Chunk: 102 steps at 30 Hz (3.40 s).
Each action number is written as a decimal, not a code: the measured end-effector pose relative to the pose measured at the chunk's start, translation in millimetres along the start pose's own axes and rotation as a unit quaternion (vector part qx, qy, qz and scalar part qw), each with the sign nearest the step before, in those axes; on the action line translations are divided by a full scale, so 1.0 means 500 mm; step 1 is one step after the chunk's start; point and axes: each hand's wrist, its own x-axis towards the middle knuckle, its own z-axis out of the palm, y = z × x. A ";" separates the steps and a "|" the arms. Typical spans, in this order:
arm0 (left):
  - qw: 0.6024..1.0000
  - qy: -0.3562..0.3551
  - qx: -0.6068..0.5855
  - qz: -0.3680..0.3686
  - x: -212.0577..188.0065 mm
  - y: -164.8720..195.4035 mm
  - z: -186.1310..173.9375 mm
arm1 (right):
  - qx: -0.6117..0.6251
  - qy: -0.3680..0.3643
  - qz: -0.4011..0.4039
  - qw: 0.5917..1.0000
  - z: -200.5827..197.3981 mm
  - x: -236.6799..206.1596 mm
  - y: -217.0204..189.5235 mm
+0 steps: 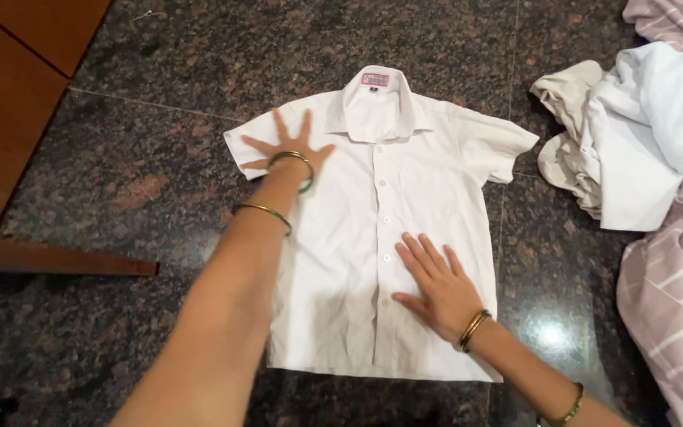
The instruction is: The person folds a blue shirt and places it in a drawer. Then, they fold a white shirt on the floor, buttoning it and smoothing it out before folding it neatly.
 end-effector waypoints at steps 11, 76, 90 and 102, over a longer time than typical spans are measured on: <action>0.922 0.329 0.105 0.173 0.061 -0.079 0.059 | 0.026 -0.101 0.021 0.994 -0.059 0.114 0.094; 0.975 -0.007 0.058 0.215 -0.082 0.091 0.101 | 0.104 0.011 -0.180 0.978 -0.088 -0.136 0.059; 0.976 -0.008 0.044 0.212 -0.092 0.093 0.091 | 0.010 0.034 -0.196 0.980 -0.045 -0.097 0.026; 0.985 0.023 0.055 0.159 -0.106 0.141 0.093 | 0.106 0.004 -0.104 0.989 -0.048 -0.129 0.031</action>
